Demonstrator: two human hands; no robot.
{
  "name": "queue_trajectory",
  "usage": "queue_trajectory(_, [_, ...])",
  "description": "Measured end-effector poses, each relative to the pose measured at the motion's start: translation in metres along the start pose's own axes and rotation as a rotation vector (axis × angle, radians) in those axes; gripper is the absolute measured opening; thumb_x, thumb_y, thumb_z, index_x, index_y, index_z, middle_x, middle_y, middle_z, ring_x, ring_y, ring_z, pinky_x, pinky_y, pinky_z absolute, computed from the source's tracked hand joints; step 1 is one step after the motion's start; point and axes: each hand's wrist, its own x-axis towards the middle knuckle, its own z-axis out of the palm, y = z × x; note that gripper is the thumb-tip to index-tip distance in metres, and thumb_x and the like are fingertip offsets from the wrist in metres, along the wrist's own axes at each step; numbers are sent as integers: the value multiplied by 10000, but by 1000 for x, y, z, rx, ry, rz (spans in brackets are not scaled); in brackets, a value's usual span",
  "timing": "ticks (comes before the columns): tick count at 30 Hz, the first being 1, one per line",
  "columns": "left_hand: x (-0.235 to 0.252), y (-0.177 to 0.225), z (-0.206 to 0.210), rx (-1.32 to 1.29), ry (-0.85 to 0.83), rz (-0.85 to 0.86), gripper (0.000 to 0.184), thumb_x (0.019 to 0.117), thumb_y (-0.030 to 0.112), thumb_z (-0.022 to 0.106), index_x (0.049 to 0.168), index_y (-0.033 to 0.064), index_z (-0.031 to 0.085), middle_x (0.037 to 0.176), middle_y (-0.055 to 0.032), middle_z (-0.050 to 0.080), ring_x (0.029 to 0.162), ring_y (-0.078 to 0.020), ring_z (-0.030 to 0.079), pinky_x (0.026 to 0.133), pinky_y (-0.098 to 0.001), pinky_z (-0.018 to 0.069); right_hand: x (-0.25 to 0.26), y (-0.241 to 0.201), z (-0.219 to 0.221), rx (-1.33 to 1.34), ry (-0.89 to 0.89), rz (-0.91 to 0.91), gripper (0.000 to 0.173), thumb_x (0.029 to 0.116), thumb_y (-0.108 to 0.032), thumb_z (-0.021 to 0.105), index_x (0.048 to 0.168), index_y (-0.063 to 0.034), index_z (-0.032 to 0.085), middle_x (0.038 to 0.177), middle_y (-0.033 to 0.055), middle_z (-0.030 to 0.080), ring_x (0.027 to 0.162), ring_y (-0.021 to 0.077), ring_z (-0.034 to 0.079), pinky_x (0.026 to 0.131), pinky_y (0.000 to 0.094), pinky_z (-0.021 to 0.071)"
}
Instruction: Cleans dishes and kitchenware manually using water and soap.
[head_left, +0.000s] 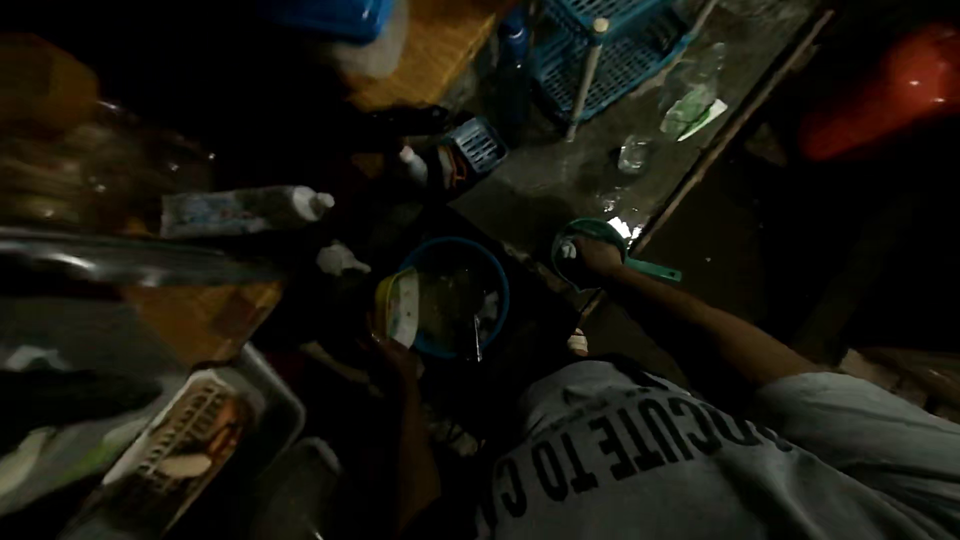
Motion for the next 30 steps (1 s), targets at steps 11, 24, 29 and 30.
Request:
queue_trajectory(11, [16, 41, 16, -157, -96, -94, 473, 1092, 117, 418, 1532, -49, 363, 1521, -304, 423, 1416, -437, 422, 1169, -553, 342, 6, 27, -14, 504, 79, -88, 516, 1036, -154, 590, 1493, 36, 442, 1484, 373, 427, 1376, 551, 420, 1118, 656, 363])
queue_trajectory(24, [4, 147, 57, -770, -597, -296, 605, 1108, 441, 363, 1536, 14, 372, 1474, -280, 480, 1329, -396, 504, 1080, -589, 420, -86, -28, -130, 1127, 402, -541, 481, 908, -28, 663, 1343, 14, 462, 1222, 132, 613, 1053, 140, 641, 901, 330, 572])
queue_trajectory(29, [-2, 179, 43, -636, -679, -211, 525, 1130, 322, 347, 1445, -82, 462, 1414, -301, 528, 1300, -374, 529, 1104, -500, 413, -99, -65, -124, 620, 71, -706, 603, 955, -130, 700, 1485, 0, 444, 1543, 198, 456, 1390, 299, 497, 1138, 467, 435])
queue_trajectory(30, [-4, 181, 50, -703, -674, -256, 622, 1120, 446, 292, 1456, -48, 465, 1409, -292, 536, 1291, -380, 538, 1079, -534, 440, -95, -67, -112, 409, -13, -730, 640, 990, -298, 682, 1534, -63, 441, 1636, 191, 338, 1497, 359, 357, 1205, 534, 331])
